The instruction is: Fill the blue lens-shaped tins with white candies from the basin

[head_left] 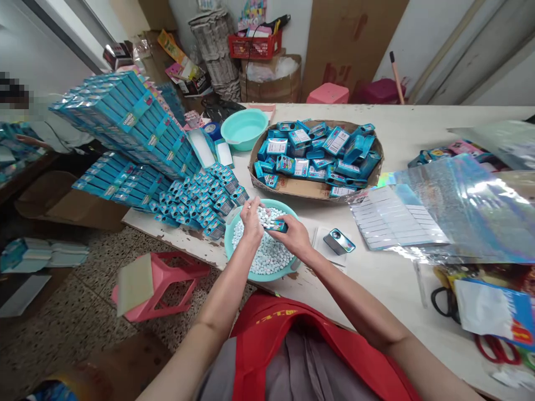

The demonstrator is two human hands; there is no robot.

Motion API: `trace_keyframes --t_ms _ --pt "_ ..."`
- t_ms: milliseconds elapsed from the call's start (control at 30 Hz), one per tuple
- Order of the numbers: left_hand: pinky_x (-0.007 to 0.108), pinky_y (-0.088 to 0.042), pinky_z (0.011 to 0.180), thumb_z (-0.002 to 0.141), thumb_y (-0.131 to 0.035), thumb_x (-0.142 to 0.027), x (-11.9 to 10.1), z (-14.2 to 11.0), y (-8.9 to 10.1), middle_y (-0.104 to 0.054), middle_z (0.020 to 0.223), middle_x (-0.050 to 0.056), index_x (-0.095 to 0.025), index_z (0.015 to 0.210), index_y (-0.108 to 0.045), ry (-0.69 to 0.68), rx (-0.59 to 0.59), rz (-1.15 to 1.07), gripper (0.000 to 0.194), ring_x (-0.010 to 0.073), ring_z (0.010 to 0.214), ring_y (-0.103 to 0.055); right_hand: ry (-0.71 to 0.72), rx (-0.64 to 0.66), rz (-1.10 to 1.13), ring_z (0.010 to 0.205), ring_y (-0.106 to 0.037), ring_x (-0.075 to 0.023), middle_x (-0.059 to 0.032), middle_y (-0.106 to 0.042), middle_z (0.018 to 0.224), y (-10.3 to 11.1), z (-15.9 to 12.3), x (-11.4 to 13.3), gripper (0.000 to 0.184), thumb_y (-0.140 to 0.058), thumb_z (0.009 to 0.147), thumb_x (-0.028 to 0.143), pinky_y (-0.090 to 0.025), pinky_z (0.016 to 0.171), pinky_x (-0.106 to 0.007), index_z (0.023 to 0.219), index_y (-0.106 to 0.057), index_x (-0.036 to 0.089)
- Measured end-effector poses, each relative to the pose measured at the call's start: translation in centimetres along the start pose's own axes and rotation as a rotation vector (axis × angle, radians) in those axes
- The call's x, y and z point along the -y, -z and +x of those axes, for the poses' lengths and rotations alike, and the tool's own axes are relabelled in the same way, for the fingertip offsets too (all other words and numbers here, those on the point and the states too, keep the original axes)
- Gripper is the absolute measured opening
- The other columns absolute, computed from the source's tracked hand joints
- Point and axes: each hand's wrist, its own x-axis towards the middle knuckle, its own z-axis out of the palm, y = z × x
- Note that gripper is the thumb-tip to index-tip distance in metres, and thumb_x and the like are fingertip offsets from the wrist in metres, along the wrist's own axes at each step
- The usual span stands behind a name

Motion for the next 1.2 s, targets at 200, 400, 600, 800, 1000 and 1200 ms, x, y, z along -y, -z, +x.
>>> trace_keyframes --t_ms 200,400,600,800,1000,1200 --pt "0.022 -0.038 0.047 0.069 -0.068 -0.038 -0.5 1.7 1.0 -0.047 0.054 -0.006 -0.019 0.066 -0.045 0.056 0.098 0.022 0.03 0.0085 0.044 -0.049 -0.028 -0.08 0.04 0.091 -0.062 -0.0248 -0.0065 -0.067 0.096 -1.4 0.4 0.8 0.029 -0.071 0.071 0.035 -0.046 0.08 -0.037 0.095 -0.064 0.02" --pt "0.021 -0.038 0.047 0.066 -0.07 -0.038 -0.8 3.6 2.1 -0.05 0.054 -0.004 -0.017 0.062 -0.047 0.068 0.22 0.05 0.031 0.0086 0.045 -0.051 -0.055 -0.135 0.076 0.087 -0.061 -0.0241 -0.0058 -0.066 0.092 -3.2 0.6 1.2 0.031 -0.072 0.07 0.035 -0.046 0.078 -0.036 0.096 -0.064 0.02" --pt "0.022 -0.041 0.047 0.065 -0.071 -0.041 -0.7 4.7 2.8 -0.051 0.054 -0.004 -0.016 0.062 -0.048 0.106 0.324 0.065 0.034 0.0088 0.044 -0.051 -0.104 -0.207 0.083 0.089 -0.061 -0.0244 -0.0057 -0.066 0.092 -4.8 0.5 1.5 0.03 -0.072 0.07 0.034 -0.046 0.079 -0.036 0.095 -0.065 0.02" --pt "0.023 -0.042 0.048 0.066 -0.07 -0.041 -0.5 5.3 3.1 -0.054 0.056 -0.003 -0.016 0.065 -0.051 0.126 0.348 0.106 0.031 0.0097 0.046 -0.054 -0.151 -0.278 0.082 0.088 -0.062 -0.0237 -0.0047 -0.065 0.091 -5.9 0.3 2.0 0.028 -0.072 0.07 0.036 -0.046 0.08 -0.037 0.094 -0.065 0.021" --pt "0.022 -0.041 0.047 0.069 -0.068 -0.042 -0.6 5.2 3.1 -0.055 0.055 -0.004 -0.017 0.07 -0.051 0.14 0.417 0.111 0.03 0.0087 0.044 -0.053 -0.178 -0.344 0.091 0.089 -0.061 -0.0242 -0.0059 -0.066 0.094 -6.2 -0.2 2.3 0.032 -0.071 0.071 0.04 -0.046 0.082 -0.038 0.096 -0.064 0.02" --pt "0.021 -0.042 0.049 0.074 -0.064 -0.04 -1.4 4.1 3.1 -0.056 0.059 -0.003 -0.017 0.071 -0.052 0.09 0.449 0.109 0.026 0.0088 0.047 -0.055 -0.195 -0.368 0.149 0.087 -0.061 -0.0233 -0.0049 -0.066 0.091 -6.5 -0.3 2.6 0.033 -0.073 0.069 0.04 -0.047 0.081 -0.038 0.094 -0.064 0.021"
